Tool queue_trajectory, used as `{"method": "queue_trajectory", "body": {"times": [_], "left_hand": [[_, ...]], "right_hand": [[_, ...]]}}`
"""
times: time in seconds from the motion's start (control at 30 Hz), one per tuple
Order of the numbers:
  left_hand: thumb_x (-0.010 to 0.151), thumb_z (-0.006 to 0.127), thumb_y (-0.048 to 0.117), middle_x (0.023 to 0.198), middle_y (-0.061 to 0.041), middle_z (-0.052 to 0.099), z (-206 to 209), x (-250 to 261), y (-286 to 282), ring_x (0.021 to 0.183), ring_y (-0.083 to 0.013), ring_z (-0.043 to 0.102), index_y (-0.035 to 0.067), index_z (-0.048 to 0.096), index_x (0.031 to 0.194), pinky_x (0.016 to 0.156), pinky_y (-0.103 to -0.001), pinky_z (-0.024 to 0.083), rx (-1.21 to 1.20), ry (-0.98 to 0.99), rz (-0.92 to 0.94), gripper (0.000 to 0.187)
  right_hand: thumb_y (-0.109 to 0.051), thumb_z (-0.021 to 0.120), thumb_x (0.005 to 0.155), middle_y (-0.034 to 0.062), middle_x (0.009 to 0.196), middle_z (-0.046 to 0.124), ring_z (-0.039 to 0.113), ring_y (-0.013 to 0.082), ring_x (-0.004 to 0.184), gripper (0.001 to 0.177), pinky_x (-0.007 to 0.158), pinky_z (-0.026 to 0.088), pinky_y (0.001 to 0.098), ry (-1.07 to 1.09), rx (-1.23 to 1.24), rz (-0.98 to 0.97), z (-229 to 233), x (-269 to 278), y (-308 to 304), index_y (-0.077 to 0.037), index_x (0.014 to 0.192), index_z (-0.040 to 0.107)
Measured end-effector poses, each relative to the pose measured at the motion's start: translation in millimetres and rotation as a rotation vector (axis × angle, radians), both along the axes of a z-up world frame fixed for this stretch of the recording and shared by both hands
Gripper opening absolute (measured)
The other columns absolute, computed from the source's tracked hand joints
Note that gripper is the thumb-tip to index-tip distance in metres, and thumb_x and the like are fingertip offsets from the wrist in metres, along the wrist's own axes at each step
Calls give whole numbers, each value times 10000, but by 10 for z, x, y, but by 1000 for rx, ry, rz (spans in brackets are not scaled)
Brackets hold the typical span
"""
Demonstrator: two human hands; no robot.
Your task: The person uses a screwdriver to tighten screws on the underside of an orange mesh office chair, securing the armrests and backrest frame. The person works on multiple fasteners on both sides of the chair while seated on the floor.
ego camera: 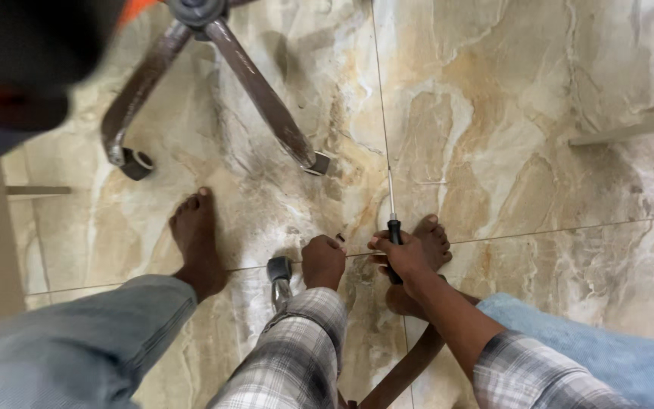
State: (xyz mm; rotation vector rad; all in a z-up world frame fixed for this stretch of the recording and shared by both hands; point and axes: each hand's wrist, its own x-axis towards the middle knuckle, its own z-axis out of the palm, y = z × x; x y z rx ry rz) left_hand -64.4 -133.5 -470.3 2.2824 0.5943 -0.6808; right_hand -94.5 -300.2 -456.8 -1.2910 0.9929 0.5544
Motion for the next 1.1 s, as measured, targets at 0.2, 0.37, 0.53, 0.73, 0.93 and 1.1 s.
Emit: {"method": "queue_trajectory", "body": {"times": [0.2,0.37,0.53,0.73,0.93,1.1], "left_hand": [[758,837,192,926,-200,750,-555,25,-106,923,-386,717,52,750,888,820,-459,565,85,-177,41,210],[751,875,251,966,-238,735,-887,70,-242,972,-412,705,12,743,916,843,-484,560,119,61,82,319],[754,851,237,971,-240,738,-1174,227,-281,971,-412,710,9,759,908,850,-474,569,167,168,156,290],[758,822,219,976,-243,741,-1430,313,-189,970,-413,715,5,778,899,859,-463,579,232,205,104,260],[684,813,240,911,-203,768,-1034,158,-217,890,-346,736,39,791,864,847,-409,571,11,6,-63,271],[734,753,253,812,-153,795,-283,264,-338,778,-237,776,35,734,859,752,-339,586,-363,204,31,252]], "right_hand": [[-184,714,890,43,939,775,732,177,762,230,596,494,300,5,32,-25,-363,-16,45,-84,1096,695],[-194,718,900,54,934,770,729,173,750,227,591,495,287,26,52,-76,-395,-72,50,-77,1093,692],[-200,713,917,46,941,762,745,160,758,212,592,516,296,77,36,-80,-247,-3,-37,-87,1093,682],[-200,690,932,53,933,756,741,174,741,196,589,511,299,45,24,-133,-224,46,-116,-90,1093,699],[-198,675,945,43,966,747,742,171,801,167,609,521,300,110,-47,-148,-151,47,-177,-111,1086,698],[-194,702,910,37,1006,718,714,178,814,192,612,521,313,72,-46,-116,263,98,-126,-121,1087,699]]}}
